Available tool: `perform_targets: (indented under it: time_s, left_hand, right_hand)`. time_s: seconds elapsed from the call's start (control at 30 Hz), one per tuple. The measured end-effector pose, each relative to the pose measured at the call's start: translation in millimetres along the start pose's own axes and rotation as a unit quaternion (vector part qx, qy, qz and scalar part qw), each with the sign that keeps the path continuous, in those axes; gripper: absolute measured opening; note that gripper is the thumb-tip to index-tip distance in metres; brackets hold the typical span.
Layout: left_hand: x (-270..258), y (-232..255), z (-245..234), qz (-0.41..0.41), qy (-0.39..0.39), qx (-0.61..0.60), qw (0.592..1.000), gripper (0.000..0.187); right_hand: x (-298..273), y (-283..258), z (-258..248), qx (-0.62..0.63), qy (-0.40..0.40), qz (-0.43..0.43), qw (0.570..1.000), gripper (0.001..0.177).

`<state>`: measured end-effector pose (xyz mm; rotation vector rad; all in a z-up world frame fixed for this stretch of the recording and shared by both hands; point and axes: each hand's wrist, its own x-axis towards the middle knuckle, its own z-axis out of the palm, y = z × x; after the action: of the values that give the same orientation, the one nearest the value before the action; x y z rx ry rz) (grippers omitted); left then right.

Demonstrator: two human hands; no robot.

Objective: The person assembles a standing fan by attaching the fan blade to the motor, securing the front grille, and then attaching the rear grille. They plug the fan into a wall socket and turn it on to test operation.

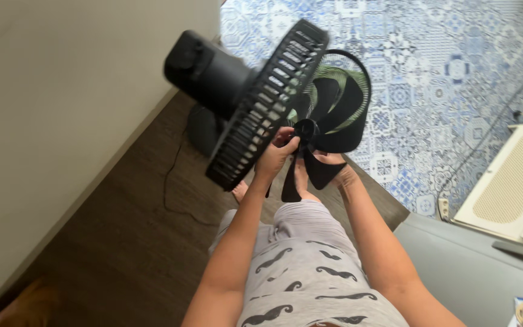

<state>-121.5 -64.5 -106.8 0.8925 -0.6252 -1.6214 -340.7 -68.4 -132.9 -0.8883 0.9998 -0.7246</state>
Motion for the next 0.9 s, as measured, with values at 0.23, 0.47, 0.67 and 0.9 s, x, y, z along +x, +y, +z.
perform_targets:
  time_s: [0.23,0.47,0.67,0.9]
  left_hand:
    - [-18,52,-7,0.244,0.098,0.42,0.868,0.031]
    - [-27,50,-16,0.261,0.185,0.424,0.848,0.031]
    - [-32,42,-15,0.229,0.184,0.435,0.851,0.031]
    - [-50,28,-14,0.17,0.185,0.464,0.85,0.031]
  right_hand:
    - [11,-29,41,0.116,0.021,0.005,0.993,0.039]
    - [34,-10,13,-0.277,0.021,-0.117,0.953,0.013]
    - [30,-32,30,-0.14,-0.003,-0.02,0.99,0.026]
    - [49,-62,89,0.108,-0.037,-0.011,0.993,0.05]
